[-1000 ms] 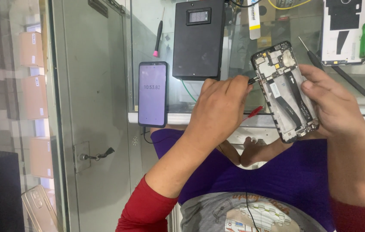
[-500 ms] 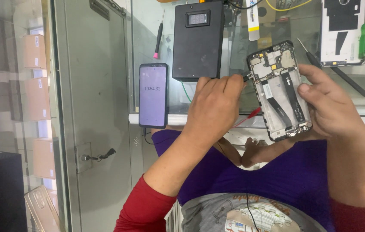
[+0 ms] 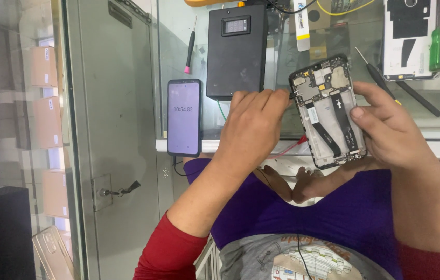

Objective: Testing a smartphone motherboard using a DC power supply and multimeter probes to diagnose power issues.

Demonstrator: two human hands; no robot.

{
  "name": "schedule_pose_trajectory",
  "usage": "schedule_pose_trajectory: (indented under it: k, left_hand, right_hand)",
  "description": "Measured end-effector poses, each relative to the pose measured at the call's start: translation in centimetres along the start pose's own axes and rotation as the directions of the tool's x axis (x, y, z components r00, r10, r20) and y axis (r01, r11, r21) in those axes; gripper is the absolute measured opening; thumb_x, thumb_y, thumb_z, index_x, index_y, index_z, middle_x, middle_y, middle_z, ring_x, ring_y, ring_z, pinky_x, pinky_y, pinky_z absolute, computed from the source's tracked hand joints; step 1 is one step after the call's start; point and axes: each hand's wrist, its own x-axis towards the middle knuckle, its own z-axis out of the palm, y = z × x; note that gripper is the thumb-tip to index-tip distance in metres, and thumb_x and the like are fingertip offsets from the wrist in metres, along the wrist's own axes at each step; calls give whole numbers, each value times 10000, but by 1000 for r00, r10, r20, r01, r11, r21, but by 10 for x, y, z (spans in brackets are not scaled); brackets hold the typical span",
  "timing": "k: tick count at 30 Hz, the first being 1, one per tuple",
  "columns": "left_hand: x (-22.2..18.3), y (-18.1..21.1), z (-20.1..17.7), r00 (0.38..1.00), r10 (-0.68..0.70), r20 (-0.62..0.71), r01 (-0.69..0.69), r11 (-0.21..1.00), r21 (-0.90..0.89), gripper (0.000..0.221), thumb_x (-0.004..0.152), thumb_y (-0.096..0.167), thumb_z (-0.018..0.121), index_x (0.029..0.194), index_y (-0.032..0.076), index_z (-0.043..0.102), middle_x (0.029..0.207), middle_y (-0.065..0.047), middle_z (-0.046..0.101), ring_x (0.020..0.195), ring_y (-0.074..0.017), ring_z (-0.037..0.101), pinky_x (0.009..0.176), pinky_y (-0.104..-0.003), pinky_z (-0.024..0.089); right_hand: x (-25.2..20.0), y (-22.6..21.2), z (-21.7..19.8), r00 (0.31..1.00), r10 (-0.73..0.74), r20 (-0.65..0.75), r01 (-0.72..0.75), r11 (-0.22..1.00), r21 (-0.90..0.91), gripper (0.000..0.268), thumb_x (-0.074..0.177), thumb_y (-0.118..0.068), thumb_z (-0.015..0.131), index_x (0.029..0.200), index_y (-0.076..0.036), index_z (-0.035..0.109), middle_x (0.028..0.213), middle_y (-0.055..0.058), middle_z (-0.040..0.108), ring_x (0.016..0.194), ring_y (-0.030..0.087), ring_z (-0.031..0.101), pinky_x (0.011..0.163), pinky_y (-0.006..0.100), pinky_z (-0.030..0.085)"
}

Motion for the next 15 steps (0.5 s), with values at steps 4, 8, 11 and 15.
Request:
schedule_pose_trajectory:
  k: [4, 8, 11, 15]
  left_hand:
    - [1, -5, 0, 1000, 26, -7, -26, 999, 23, 128, 988, -39, 560, 1057, 62, 595, 801, -69, 574, 714, -319, 532, 752, -412, 382]
    - [3, -5, -1, 998, 58, -37, -54, 995, 89, 257, 874, -140, 555, 1023, 64, 602, 765, -55, 533, 697, -295, 513, 762, -397, 398]
    - [4, -4, 2, 997, 61, -56, -55, 993, 101, 265, 831, -159, 540, 971, 59, 597, 725, -54, 518, 661, -292, 491, 747, -398, 392]
    - [5, -2, 11, 998, 21, -60, -16, 997, 77, 263, 760, -140, 526, 923, 59, 583, 728, -70, 559, 647, -324, 506, 747, -415, 386]
  right_hand:
    - [0, -2, 0, 1000, -3, 6, 3, 997, -79, 532, 1041, -87, 487, 1567, -73, 408, 1190, 202, 667, 938, 241, 670, 797, 370, 569]
    - [-1, 2, -6, 993, -74, 97, 84, 991, -104, 565, 1007, -84, 512, 1554, -80, 370, 1205, 246, 662, 944, 284, 694, 763, 412, 609]
    - [-1, 3, -9, 982, -119, 143, 144, 974, -177, 588, 1010, -80, 516, 1566, -108, 325, 1037, 211, 674, 809, 241, 701, 710, 374, 611]
    - [-2, 2, -11, 981, -120, 150, 165, 926, -339, 641, 972, -80, 556, 1556, -172, 311, 573, 27, 477, 444, 95, 426, 454, 240, 352]
